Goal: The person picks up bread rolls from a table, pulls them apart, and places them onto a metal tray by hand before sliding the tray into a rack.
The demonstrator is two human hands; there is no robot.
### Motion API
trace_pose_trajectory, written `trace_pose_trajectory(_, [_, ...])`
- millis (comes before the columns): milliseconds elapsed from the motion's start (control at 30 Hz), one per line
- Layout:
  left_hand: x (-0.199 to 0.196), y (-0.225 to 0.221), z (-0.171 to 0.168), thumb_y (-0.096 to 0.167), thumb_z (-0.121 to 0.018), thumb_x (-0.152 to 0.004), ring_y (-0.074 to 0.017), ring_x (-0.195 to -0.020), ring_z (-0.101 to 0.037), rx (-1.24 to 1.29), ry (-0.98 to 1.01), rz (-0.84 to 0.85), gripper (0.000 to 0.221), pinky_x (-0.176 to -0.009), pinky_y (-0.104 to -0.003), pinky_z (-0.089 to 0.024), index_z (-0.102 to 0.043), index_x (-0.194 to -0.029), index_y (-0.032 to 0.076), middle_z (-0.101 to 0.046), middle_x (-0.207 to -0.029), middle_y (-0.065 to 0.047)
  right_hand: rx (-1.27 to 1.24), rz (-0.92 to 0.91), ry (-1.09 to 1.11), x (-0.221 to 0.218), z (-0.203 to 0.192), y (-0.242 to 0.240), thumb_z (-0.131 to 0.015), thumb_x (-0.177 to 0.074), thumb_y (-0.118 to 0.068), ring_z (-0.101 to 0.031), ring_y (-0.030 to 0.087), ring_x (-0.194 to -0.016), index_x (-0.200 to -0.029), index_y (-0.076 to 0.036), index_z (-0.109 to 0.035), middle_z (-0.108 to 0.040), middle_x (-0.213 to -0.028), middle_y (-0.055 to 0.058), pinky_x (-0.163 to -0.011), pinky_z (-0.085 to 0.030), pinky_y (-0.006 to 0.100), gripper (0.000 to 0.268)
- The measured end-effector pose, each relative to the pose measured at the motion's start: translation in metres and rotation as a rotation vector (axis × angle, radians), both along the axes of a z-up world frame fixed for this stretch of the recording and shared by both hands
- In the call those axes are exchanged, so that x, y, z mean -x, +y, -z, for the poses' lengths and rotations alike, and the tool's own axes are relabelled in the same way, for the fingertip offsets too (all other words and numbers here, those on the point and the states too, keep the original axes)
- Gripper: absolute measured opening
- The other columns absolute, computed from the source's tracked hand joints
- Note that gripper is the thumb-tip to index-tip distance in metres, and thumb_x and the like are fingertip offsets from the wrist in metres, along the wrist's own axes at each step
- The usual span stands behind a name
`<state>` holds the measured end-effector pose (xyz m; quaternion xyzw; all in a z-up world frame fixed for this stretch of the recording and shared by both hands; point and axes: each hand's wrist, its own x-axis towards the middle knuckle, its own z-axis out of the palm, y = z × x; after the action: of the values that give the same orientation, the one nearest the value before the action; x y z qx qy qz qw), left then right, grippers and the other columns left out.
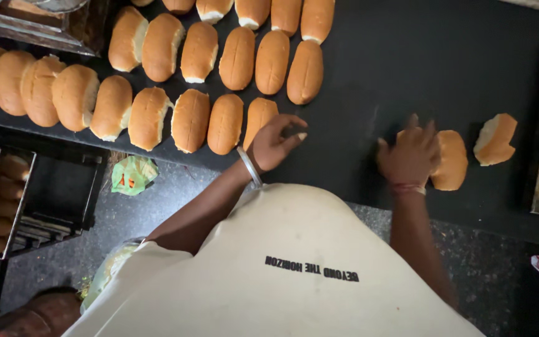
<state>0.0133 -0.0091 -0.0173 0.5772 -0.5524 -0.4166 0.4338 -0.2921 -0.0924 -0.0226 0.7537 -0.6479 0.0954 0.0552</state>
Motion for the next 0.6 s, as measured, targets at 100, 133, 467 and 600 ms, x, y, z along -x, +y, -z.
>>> trace_pose_trajectory(100, [-0.01,-0.004,0.01,0.016,-0.071,-0.094,-0.0207,-0.11,-0.064,0.06,0.085,0.021,0.03,-0.093,-0.033,-0.053,-0.068,-0.122,0.006,-0.064,-0.114,-0.011,-0.171,0.027,-0.06,0.035,0.018,0.0,-0.076,-0.086,-0.036,-0.042,0.048,-0.141,-0.161,-0.01,-0.047,-0.045,-0.155,0.024,-0.1,-0.042,0.07,0.084])
trace_pose_trajectory(133, [-0.012,-0.003,0.013,0.016,-0.071,-0.094,-0.0207,-0.11,-0.064,0.055,0.083,0.016,0.03,-0.093,-0.033,-0.053,-0.068,-0.122,0.006,-0.064,-0.114,-0.011,-0.14,-0.079,-0.009,0.039,0.019,-0.003,-0.077,-0.088,-0.035,-0.048,0.045,-0.136,-0.158,-0.01,-0.051,-0.051,-0.146,0.023,-0.107,-0.043,0.063,0.079])
trace_pose_trajectory(467, [-0.016,0.021,0.003,0.025,-0.072,-0.09,-0.0207,-0.101,-0.071,-0.062,0.081,0.023,0.046,-0.089,-0.031,-0.057,-0.063,-0.132,0.006,-0.072,-0.112,-0.01,-0.166,-0.601,-0.618,-0.13,0.0,0.011,-0.08,-0.077,-0.008,-0.053,0.046,-0.119,-0.149,-0.004,-0.042,-0.052,-0.131,0.027,-0.101,-0.048,0.05,0.082])
trace_pose_trajectory(600, [-0.013,0.028,0.003,0.035,-0.083,-0.085,-0.0457,-0.129,-0.056,0.21,-0.339,0.147,0.076,-0.105,-0.044,-0.049,-0.049,-0.144,0.001,-0.047,-0.15,-0.034,-0.207,-0.697,-0.621,-0.143,0.015,0.014,-0.083,-0.077,-0.007,-0.051,0.046,-0.116,-0.147,-0.004,-0.035,-0.049,-0.129,0.029,-0.1,-0.046,0.05,0.084])
